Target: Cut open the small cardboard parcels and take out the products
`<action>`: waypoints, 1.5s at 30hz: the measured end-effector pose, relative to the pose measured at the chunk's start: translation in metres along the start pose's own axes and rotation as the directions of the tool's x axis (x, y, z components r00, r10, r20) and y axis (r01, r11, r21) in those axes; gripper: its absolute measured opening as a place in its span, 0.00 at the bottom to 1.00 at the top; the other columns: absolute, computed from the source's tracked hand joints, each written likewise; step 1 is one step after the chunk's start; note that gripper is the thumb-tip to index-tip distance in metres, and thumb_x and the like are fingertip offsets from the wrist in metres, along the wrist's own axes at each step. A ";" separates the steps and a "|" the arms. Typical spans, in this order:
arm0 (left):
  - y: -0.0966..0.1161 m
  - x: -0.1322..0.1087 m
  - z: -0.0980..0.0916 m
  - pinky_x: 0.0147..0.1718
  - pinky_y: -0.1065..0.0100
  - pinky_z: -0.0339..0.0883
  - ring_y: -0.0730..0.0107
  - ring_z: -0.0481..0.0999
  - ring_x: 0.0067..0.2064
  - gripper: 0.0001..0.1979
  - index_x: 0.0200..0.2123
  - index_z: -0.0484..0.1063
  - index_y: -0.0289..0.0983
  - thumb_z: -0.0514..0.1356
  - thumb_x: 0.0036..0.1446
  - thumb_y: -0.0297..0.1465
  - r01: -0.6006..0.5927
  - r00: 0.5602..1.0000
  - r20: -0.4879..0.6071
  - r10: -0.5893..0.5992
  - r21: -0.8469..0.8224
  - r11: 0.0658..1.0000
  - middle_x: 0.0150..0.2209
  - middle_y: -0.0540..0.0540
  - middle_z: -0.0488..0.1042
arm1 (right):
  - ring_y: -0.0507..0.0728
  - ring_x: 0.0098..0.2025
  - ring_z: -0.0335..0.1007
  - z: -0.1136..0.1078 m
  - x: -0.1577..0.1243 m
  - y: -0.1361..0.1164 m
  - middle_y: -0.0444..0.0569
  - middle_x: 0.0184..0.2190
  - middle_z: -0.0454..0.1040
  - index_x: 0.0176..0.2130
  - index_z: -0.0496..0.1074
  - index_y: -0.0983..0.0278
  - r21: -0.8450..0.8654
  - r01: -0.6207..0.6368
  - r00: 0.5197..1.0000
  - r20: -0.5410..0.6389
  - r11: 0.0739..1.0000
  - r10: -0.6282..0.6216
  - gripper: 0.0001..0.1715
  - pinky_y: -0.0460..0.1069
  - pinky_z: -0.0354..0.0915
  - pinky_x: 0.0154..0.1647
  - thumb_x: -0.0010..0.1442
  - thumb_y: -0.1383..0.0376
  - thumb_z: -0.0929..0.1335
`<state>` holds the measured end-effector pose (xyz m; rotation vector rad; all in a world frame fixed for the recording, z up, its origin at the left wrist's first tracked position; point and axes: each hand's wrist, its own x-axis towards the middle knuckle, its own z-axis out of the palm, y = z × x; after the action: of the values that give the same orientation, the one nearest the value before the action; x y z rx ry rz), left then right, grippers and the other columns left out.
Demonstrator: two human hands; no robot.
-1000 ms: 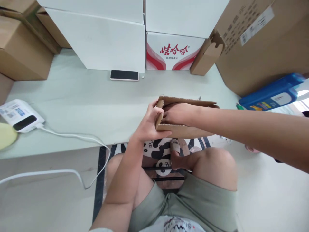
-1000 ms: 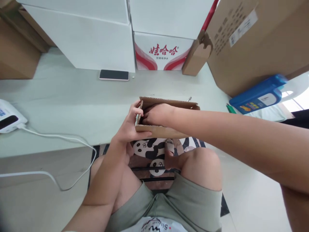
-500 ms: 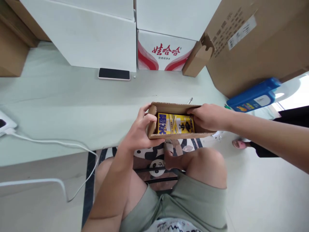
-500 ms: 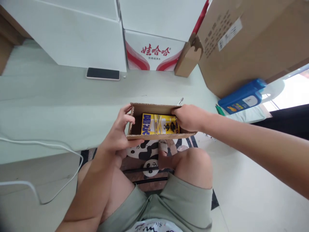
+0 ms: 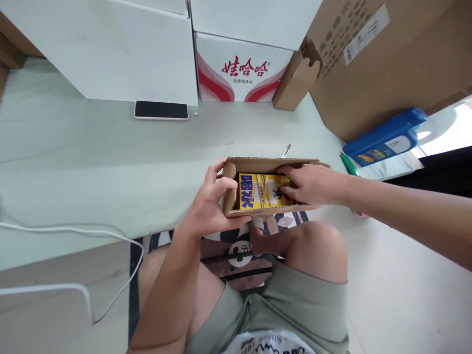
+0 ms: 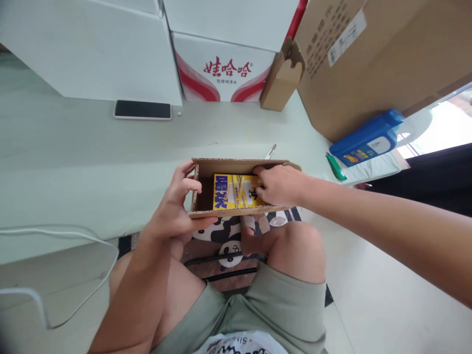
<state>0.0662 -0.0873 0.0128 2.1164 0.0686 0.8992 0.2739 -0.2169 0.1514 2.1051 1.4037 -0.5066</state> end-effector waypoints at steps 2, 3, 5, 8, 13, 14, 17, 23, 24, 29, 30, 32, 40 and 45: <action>0.002 0.000 0.000 0.63 0.43 0.72 0.40 0.64 0.72 0.33 0.47 0.64 0.45 0.80 0.44 0.39 -0.002 1.000 -0.003 0.002 -0.006 1.000 0.70 0.36 0.56 | 0.71 0.46 0.83 0.000 0.001 -0.003 0.65 0.43 0.83 0.66 0.68 0.68 -0.081 -0.009 1.000 0.017 0.997 0.010 0.33 0.57 0.70 0.41 0.71 0.54 0.59; 0.003 0.001 0.000 0.63 0.44 0.71 0.40 0.64 0.72 0.33 0.47 0.64 0.45 0.79 0.45 0.39 -0.002 1.000 -0.003 0.002 -0.011 1.000 0.69 0.35 0.56 | 0.72 0.46 0.83 0.000 0.001 -0.005 0.65 0.42 0.83 0.66 0.67 0.67 -0.108 -0.007 0.999 0.043 0.994 0.012 0.33 0.57 0.69 0.41 0.71 0.53 0.60; 0.005 0.001 0.001 0.63 0.44 0.72 0.40 0.65 0.72 0.32 0.47 0.64 0.45 0.79 0.45 0.38 0.001 1.000 0.000 -0.001 -0.019 1.000 0.69 0.35 0.56 | 0.72 0.45 0.83 -0.002 0.002 -0.009 0.65 0.42 0.83 0.67 0.66 0.67 -0.100 0.015 0.996 0.085 0.995 -0.007 0.35 0.57 0.69 0.41 0.70 0.51 0.61; 0.006 0.001 0.002 0.63 0.45 0.72 0.41 0.66 0.71 0.32 0.47 0.64 0.45 0.79 0.45 0.37 0.015 1.000 -0.009 -0.015 -0.030 0.999 0.69 0.35 0.56 | 0.70 0.47 0.83 -0.006 0.002 -0.012 0.65 0.46 0.83 0.71 0.61 0.67 -0.017 0.026 0.992 0.127 1.000 -0.024 0.38 0.56 0.70 0.43 0.70 0.52 0.63; 0.004 0.001 0.005 0.64 0.45 0.71 0.42 0.65 0.71 0.33 0.46 0.64 0.45 0.80 0.43 0.37 0.043 0.999 -0.021 -0.044 -0.048 0.998 0.69 0.37 0.56 | 0.69 0.50 0.82 -0.008 0.003 -0.007 0.62 0.52 0.82 0.74 0.60 0.60 0.132 0.025 0.988 0.145 0.991 -0.045 0.38 0.58 0.73 0.51 0.70 0.54 0.63; 0.004 0.001 0.006 0.64 0.44 0.71 0.42 0.64 0.72 0.34 0.46 0.64 0.45 0.80 0.42 0.38 0.048 0.999 -0.024 -0.049 -0.044 0.998 0.68 0.37 0.57 | 0.69 0.52 0.81 -0.006 0.004 -0.006 0.61 0.54 0.81 0.74 0.61 0.60 0.166 0.023 0.990 0.133 0.986 -0.046 0.39 0.58 0.73 0.54 0.69 0.53 0.64; 0.002 0.001 0.008 0.65 0.44 0.70 0.41 0.63 0.72 0.34 0.46 0.65 0.45 0.81 0.42 0.40 0.055 0.998 -0.037 -0.056 -0.032 0.998 0.68 0.37 0.57 | 0.70 0.62 0.76 0.002 0.007 -0.002 0.60 0.60 0.78 0.72 0.63 0.61 0.280 -0.004 0.997 0.076 0.960 -0.018 0.39 0.59 0.71 0.62 0.67 0.52 0.66; 0.000 0.001 0.007 0.66 0.42 0.69 0.40 0.64 0.72 0.34 0.47 0.64 0.45 0.80 0.44 0.41 0.036 0.998 -0.055 -0.038 -0.039 0.999 0.68 0.37 0.57 | 0.68 0.65 0.74 0.005 0.005 -0.004 0.59 0.66 0.74 0.71 0.64 0.66 0.572 -0.146 0.989 0.064 0.807 0.133 0.40 0.59 0.70 0.68 0.66 0.53 0.66; 0.000 0.001 0.007 0.66 0.42 0.68 0.40 0.64 0.72 0.34 0.47 0.63 0.45 0.80 0.44 0.41 0.046 0.998 -0.050 -0.048 -0.032 0.998 0.68 0.37 0.57 | 0.67 0.62 0.76 0.006 0.005 -0.005 0.59 0.65 0.75 0.72 0.62 0.66 0.647 -0.179 0.984 0.113 0.741 0.139 0.41 0.58 0.73 0.65 0.66 0.52 0.66; -0.003 0.001 0.008 0.68 0.41 0.66 0.40 0.62 0.73 0.36 0.47 0.63 0.46 0.80 0.41 0.45 0.072 0.996 -0.048 -0.073 -0.015 0.997 0.69 0.38 0.57 | 0.66 0.54 0.81 0.012 0.006 -0.003 0.59 0.60 0.79 0.73 0.61 0.59 0.774 -0.123 0.984 0.177 0.621 -0.026 0.38 0.58 0.80 0.50 0.70 0.51 0.59; -0.003 0.000 0.008 0.68 0.41 0.66 0.40 0.61 0.73 0.36 0.46 0.63 0.46 0.80 0.41 0.45 0.075 0.996 -0.051 -0.076 -0.016 0.997 0.69 0.38 0.57 | 0.66 0.55 0.81 0.011 0.006 -0.003 0.59 0.60 0.79 0.73 0.62 0.58 0.770 -0.111 0.987 0.158 0.629 -0.020 0.37 0.58 0.80 0.50 0.70 0.51 0.59; -0.005 0.000 0.009 0.68 0.41 0.65 0.39 0.61 0.73 0.37 0.47 0.63 0.46 0.80 0.40 0.46 0.084 0.995 -0.048 -0.085 -0.012 0.996 0.69 0.37 0.56 | 0.66 0.56 0.80 0.008 0.003 -0.002 0.60 0.61 0.78 0.72 0.63 0.60 0.807 -0.167 0.986 0.153 0.567 0.073 0.38 0.58 0.80 0.52 0.69 0.49 0.62; -0.014 -0.003 0.005 0.67 0.42 0.66 0.38 0.58 0.75 0.37 0.50 0.64 0.46 0.79 0.44 0.49 0.097 0.995 -0.021 -0.098 -0.012 0.995 0.70 0.37 0.51 | 0.64 0.55 0.80 -0.015 -0.033 -0.003 0.58 0.55 0.80 0.61 0.65 0.59 0.894 -0.119 0.979 0.034 0.432 0.200 0.26 0.56 0.80 0.51 0.66 0.55 0.64; -0.014 -0.002 0.007 0.68 0.41 0.65 0.38 0.59 0.75 0.35 0.48 0.64 0.45 0.77 0.46 0.51 0.102 0.995 -0.011 -0.102 -0.025 0.995 0.71 0.36 0.52 | 0.65 0.51 0.81 -0.015 -0.049 -0.012 0.55 0.53 0.82 0.58 0.67 0.55 0.844 0.107 0.988 -0.147 0.525 0.035 0.22 0.56 0.79 0.41 0.66 0.54 0.64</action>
<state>0.0728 -0.0832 -0.0010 2.0654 0.1697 0.8486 0.2440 -0.2391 0.1885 2.9269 1.4252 -1.3104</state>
